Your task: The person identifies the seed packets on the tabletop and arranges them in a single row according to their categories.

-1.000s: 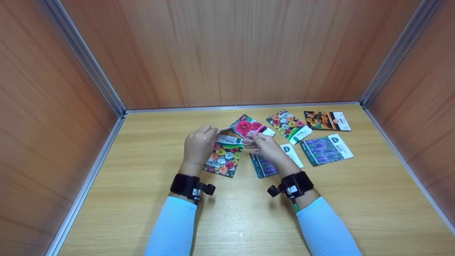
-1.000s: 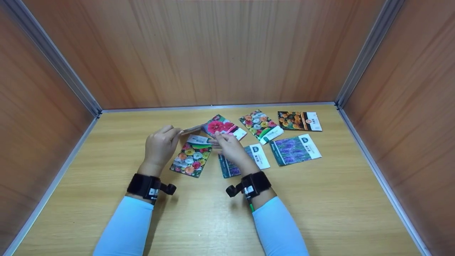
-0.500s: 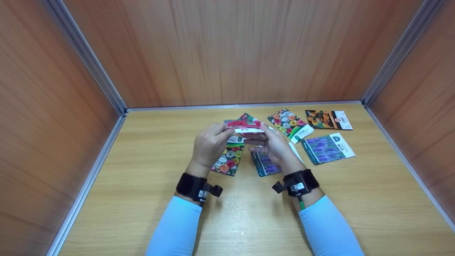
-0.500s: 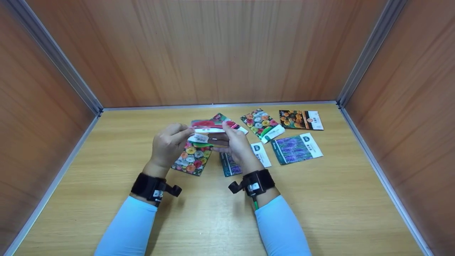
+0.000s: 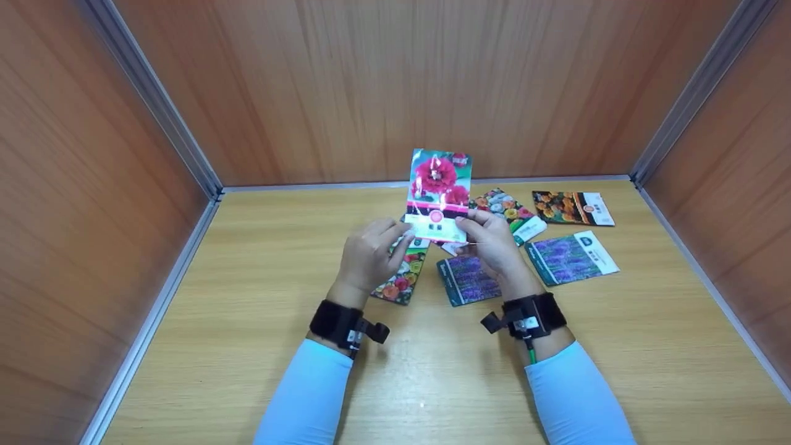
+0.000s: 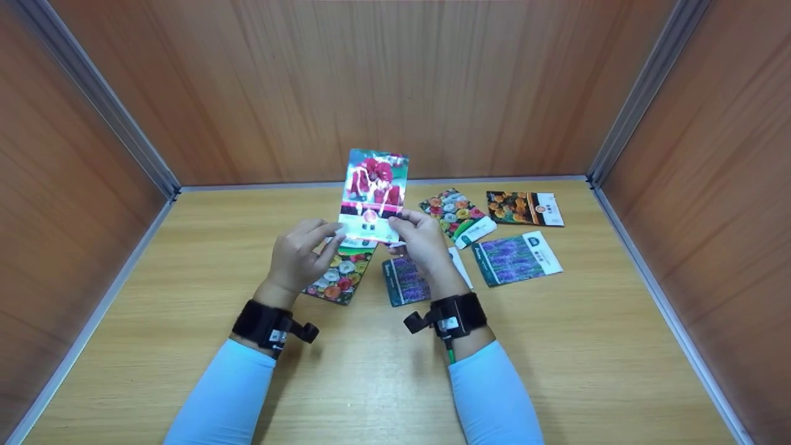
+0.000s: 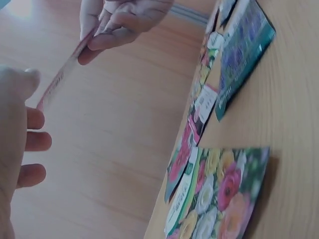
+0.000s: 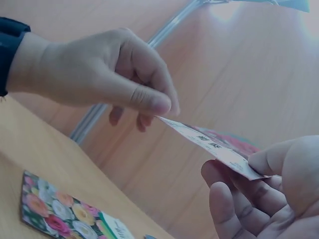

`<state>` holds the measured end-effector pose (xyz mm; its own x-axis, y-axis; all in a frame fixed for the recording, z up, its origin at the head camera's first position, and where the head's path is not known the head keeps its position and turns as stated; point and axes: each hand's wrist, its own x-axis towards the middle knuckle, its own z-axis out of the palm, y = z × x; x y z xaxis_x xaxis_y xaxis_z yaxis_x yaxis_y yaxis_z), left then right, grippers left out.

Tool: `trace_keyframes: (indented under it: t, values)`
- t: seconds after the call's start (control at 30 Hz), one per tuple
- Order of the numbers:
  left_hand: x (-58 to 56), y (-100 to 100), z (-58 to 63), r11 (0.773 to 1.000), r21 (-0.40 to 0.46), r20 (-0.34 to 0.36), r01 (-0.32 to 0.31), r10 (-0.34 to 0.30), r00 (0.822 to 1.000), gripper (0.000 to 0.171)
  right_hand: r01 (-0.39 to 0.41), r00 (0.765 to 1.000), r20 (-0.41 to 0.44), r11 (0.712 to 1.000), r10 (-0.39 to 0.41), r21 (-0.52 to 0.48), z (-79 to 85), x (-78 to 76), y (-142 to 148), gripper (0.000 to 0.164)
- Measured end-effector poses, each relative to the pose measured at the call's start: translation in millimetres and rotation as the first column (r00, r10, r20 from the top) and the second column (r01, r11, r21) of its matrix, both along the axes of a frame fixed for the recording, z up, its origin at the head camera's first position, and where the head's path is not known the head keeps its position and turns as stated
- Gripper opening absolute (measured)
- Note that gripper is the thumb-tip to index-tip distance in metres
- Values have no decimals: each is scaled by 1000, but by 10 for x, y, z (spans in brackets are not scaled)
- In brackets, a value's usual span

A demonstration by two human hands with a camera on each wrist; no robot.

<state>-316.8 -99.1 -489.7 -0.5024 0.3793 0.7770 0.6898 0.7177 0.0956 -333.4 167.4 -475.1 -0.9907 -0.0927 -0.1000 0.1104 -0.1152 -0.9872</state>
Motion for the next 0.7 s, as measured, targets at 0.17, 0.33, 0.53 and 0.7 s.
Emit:
trace_keyframes:
  t: [0.17, 0.33, 0.53, 0.7]
  values:
    - [44, 45, 96, 952, 303, 235, -40, -34, 971, 20, -2, 999, -44, 998, 5, 69, 66, 38, 8, 30]
    - [83, 91, 230, 802, 578, 504, -150, -206, 839, 27, 5, 998, -69, 995, 2, 100, 113, 65, -13, 33]
    - [88, 128, 295, 790, 567, 663, -233, -270, 698, 28, 5, 995, -100, 988, 11, 153, 147, 93, -28, 31]
    - [104, 136, 305, 778, 576, 696, -252, -304, 651, 21, 4, 988, -154, 982, 26, 190, 146, 109, -37, 27]
